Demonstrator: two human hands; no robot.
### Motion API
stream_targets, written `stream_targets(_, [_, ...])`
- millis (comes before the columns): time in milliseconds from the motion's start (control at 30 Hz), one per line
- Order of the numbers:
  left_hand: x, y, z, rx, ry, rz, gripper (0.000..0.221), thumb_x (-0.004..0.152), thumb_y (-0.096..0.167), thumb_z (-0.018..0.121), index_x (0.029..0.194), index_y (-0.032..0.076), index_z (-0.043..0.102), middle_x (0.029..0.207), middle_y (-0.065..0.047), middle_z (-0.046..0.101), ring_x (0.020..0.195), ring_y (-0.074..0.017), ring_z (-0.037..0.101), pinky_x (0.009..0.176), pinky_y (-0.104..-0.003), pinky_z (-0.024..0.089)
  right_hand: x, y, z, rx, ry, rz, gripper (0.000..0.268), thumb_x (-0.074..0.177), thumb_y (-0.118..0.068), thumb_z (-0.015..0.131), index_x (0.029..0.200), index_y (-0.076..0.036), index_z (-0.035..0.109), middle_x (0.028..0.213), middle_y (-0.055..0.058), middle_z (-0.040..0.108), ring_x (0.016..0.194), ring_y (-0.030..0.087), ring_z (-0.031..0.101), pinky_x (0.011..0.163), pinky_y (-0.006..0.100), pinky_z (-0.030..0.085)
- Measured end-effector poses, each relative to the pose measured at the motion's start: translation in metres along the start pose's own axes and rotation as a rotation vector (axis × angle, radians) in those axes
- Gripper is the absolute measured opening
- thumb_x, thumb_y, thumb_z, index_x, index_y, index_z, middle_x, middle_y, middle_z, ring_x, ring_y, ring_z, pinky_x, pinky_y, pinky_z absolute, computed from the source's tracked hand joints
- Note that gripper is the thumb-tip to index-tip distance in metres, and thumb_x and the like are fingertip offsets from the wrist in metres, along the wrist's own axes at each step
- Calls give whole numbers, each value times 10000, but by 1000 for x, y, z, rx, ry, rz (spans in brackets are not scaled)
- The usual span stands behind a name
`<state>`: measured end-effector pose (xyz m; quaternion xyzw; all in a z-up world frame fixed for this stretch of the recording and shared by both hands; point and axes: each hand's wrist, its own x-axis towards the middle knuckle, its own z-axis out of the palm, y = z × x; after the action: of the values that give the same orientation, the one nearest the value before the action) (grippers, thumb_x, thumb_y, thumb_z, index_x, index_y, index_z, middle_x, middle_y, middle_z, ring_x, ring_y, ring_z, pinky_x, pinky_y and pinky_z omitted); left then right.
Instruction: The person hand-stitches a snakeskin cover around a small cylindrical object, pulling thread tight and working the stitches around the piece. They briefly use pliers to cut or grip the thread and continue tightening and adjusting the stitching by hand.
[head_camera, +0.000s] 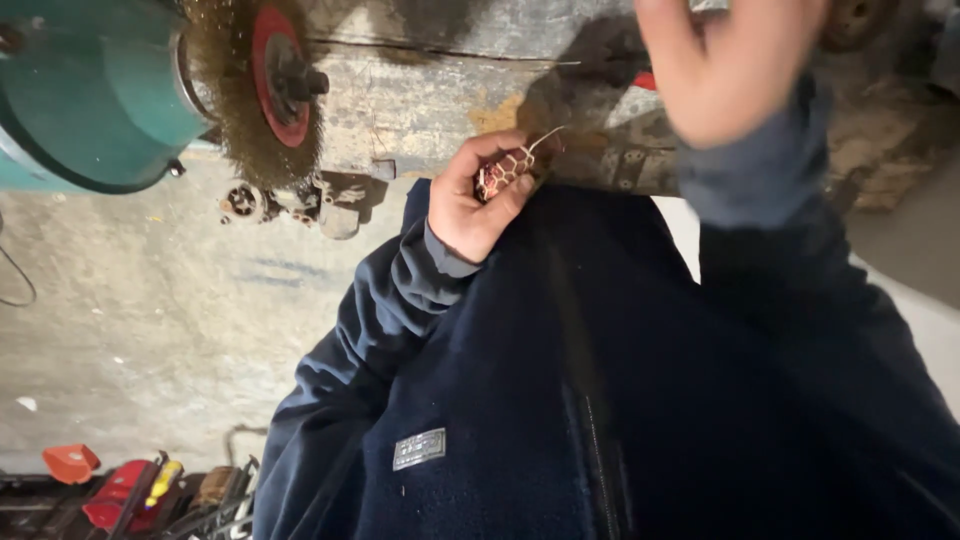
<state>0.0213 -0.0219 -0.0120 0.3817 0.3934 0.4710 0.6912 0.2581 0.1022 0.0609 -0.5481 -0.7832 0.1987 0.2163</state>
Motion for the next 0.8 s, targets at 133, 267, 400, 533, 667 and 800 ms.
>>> stream_targets(133, [1,-3,3,48,92,-32,438,1010,-46,699,1412,9,536,1159,-36,675,980,-71,596,912,-229,498,-32,-47,-8,190,-22,-211,113,977,-90,777,1065,-49,720,979,95,700,875,255,709,757,350,551])
stream_targets(267, [5,13,6,75,63,-3,517,1002,-35,690,1468,24,472,1221,-32,667,1066,-75,597,957,-222,489,-59,-45,29,345,-107,-14,256,919,-89,851,1142,-36,737,1107,130,710,792,203,695,693,297,564])
stream_targets(400, [4,24,6,171,21,38,537,1008,-29,688,1486,31,450,1251,-46,671,1116,-90,616,1010,-233,496,-59,-42,35,383,-79,9,234,945,-59,846,1150,-38,734,1128,120,706,799,201,704,703,309,571])
stream_targets(533, [4,31,6,320,22,55,516,1016,5,697,1474,37,462,1237,-83,686,1087,-112,654,984,-252,524,-52,-47,32,320,-61,-82,218,955,-64,849,1122,-40,711,1116,116,703,871,222,735,733,315,596])
stream_targets(667, [2,35,6,364,-7,60,485,1030,27,694,1462,47,475,1268,-128,690,1129,-159,697,1000,-281,551,-44,-36,26,335,-181,-280,239,912,-66,821,1104,-24,684,1113,115,697,925,258,736,767,337,589])
stream_targets(800, [2,31,7,388,-3,66,495,1023,27,702,1464,54,478,1307,-148,684,1168,-197,708,1017,-299,554,-51,-20,27,546,-319,-88,199,922,-33,789,1092,-25,687,1125,130,711,769,177,696,671,292,552])
